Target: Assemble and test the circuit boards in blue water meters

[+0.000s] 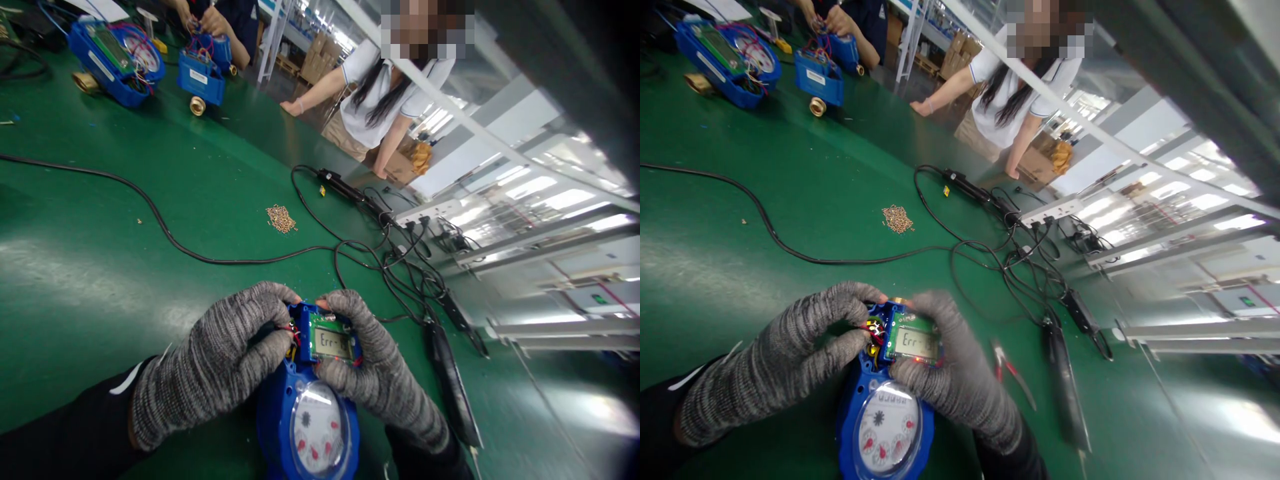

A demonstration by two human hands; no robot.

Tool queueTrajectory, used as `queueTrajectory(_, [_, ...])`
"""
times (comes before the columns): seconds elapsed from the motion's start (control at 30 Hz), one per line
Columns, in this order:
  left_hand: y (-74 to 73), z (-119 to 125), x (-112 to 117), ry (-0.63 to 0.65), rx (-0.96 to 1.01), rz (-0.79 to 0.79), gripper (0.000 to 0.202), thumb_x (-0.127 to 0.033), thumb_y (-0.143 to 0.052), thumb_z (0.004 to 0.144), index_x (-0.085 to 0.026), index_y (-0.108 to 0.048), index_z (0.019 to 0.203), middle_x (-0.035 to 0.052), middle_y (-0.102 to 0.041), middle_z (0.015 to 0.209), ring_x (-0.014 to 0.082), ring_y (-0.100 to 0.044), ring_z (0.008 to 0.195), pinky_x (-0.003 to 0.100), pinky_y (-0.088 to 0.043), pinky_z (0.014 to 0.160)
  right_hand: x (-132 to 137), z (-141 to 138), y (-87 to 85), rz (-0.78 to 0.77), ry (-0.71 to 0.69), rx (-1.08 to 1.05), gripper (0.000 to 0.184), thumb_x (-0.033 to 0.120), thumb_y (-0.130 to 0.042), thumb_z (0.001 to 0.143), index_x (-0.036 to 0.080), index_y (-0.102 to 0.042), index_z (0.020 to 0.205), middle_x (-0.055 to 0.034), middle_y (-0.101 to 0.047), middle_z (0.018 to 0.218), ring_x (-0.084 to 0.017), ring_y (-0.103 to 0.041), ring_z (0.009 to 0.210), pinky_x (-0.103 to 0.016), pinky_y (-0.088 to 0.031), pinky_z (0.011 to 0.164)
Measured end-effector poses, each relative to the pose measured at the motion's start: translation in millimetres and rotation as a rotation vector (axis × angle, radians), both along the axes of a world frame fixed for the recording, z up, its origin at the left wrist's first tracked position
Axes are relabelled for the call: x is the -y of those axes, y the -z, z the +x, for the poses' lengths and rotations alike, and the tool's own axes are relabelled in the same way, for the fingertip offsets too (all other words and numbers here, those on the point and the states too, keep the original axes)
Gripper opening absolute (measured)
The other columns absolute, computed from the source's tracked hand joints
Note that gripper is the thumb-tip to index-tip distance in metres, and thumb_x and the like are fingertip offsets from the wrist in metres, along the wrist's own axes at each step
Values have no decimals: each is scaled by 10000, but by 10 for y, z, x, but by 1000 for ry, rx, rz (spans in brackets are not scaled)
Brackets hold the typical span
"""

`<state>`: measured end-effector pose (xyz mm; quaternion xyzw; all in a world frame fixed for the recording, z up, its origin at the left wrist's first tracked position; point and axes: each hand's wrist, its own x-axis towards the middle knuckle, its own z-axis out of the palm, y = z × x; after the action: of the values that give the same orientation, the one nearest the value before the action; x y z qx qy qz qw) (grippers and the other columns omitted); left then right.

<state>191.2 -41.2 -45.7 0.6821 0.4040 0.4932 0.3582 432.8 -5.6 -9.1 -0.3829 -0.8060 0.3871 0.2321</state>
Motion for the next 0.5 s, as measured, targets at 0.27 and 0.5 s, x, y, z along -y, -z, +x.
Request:
queueTrajectory(0.27, [0, 8, 45, -26, -41, -9, 181, -225, -638, 890, -241, -586, 1062, 24, -616, 1267, 181, -594, 1187, 326, -492, 1045, 33, -49, -6, -131, 19, -77, 595, 366, -772, 826, 404, -467, 1336, 5, -527, 1274, -195, -590, 1077, -247, -551, 810])
queueTrajectory(0.5, [-217, 80, -114, 155, -90, -314, 571, -455, -742, 810, -259, -556, 1313, 48, -638, 1310, 261, -619, 1184, 412, -516, 1040, 5, -34, -45, -125, 0, -104, 678, 283, -820, 779, 416, -478, 1349, 8, -557, 1324, -225, -599, 1165, -306, -546, 925])
